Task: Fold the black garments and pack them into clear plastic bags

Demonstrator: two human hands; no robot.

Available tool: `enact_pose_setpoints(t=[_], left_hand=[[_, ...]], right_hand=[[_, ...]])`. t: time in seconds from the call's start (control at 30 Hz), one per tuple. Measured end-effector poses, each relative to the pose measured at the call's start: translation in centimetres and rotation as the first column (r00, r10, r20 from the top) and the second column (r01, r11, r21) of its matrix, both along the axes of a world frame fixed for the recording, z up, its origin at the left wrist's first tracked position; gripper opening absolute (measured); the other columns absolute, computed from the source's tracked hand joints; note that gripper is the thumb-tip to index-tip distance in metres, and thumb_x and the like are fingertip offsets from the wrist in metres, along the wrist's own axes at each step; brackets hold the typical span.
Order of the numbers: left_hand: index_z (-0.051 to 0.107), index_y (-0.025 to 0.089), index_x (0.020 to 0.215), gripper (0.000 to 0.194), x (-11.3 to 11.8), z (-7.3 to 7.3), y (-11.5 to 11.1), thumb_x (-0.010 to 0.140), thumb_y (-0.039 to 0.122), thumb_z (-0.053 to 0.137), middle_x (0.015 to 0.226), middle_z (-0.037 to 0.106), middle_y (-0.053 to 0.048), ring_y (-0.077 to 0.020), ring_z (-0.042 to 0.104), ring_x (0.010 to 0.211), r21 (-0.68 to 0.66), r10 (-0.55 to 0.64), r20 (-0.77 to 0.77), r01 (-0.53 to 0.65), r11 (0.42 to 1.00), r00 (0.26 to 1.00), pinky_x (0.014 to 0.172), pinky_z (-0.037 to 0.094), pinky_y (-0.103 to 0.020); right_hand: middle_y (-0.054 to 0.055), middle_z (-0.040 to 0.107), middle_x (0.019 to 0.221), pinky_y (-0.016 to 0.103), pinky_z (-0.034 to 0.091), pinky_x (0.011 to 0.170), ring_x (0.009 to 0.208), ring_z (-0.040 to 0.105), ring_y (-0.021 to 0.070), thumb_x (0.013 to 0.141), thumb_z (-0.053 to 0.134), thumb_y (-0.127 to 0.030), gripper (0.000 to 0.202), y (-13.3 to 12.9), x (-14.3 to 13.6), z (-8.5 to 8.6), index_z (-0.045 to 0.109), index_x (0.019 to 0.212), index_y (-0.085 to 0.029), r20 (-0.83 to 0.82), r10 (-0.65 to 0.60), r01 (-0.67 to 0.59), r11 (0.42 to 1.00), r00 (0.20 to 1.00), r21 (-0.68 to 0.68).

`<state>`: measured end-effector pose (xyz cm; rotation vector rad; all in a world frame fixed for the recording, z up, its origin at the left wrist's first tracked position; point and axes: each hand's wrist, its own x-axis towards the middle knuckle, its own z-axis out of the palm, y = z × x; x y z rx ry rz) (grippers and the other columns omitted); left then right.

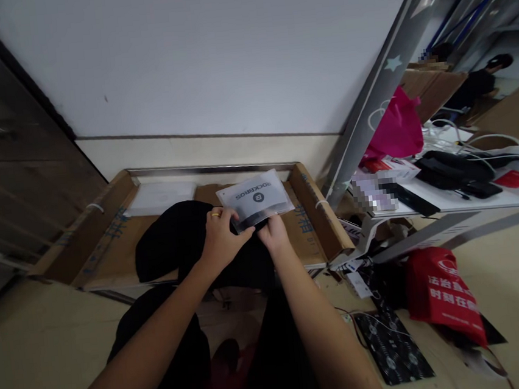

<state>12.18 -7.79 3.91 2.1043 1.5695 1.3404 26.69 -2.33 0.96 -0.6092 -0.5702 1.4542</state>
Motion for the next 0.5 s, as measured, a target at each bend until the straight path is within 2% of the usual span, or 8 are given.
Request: enact_pose_setpoints(t=[0.13,0.3,0.43,0.5], left_hand=[[0.062,0.021,0.104,0.039,-0.4,-1.0,-0.2,0.073,0.031,0.082,0.107,0.050,-0.009,-0.0255,0.057,0.100,-0.091,-0.086,0.037,0.089,0.992,0.996,0.089,0.051,-0.042],[0.058,0.024,0.122,0.050,-0.7,-2.0,0.7,0.076,0.027,0.078,0.108,0.054,-0.008,-0.0233,0.061,0.095,-0.131,-0.089,0.123,0.105,0.986,0.988,0.086,0.052,-0.039],[0.062,0.023,0.108,0.028,-0.5,-2.1,1.3,0.082,0.015,0.069,0.089,0.064,-0.001,-0.0157,0.062,0.077,-0.111,-0.219,0.262,0.255,0.961,0.940,0.075,0.050,-0.030],[0.065,0.021,0.096,0.017,-0.5,-2.0,1.4,0.082,0.012,0.067,0.083,0.066,0.000,-0.0141,0.061,0.074,-0.075,-0.236,0.272,0.265,0.961,0.933,0.073,0.049,-0.028]], right_hand=[[0.002,0.077,0.108,0.044,0.055,0.106,0.114,0.068,0.0209,0.093,0.054,-0.025,0.018,-0.1,0.0,0.6,0.067,0.105,-0.024,-0.014,0.005,-0.004,1.000,1.000,0.017],[0.001,0.076,0.112,0.042,0.054,0.107,0.115,0.067,0.0185,0.095,0.054,-0.023,0.020,-0.2,-0.2,0.8,0.067,0.109,-0.025,-0.049,0.002,-0.002,1.000,0.999,0.005],[0.000,0.076,0.111,0.041,0.056,0.105,0.113,0.068,0.0174,0.097,0.051,-0.023,0.021,0.0,-0.2,0.7,0.068,0.109,-0.026,-0.066,0.004,-0.005,1.000,0.998,-0.016],[0.000,0.076,0.111,0.040,0.057,0.104,0.113,0.068,0.0170,0.098,0.048,-0.024,0.022,0.1,-0.2,0.7,0.068,0.108,-0.027,-0.074,-0.014,0.013,1.000,0.997,-0.016]])
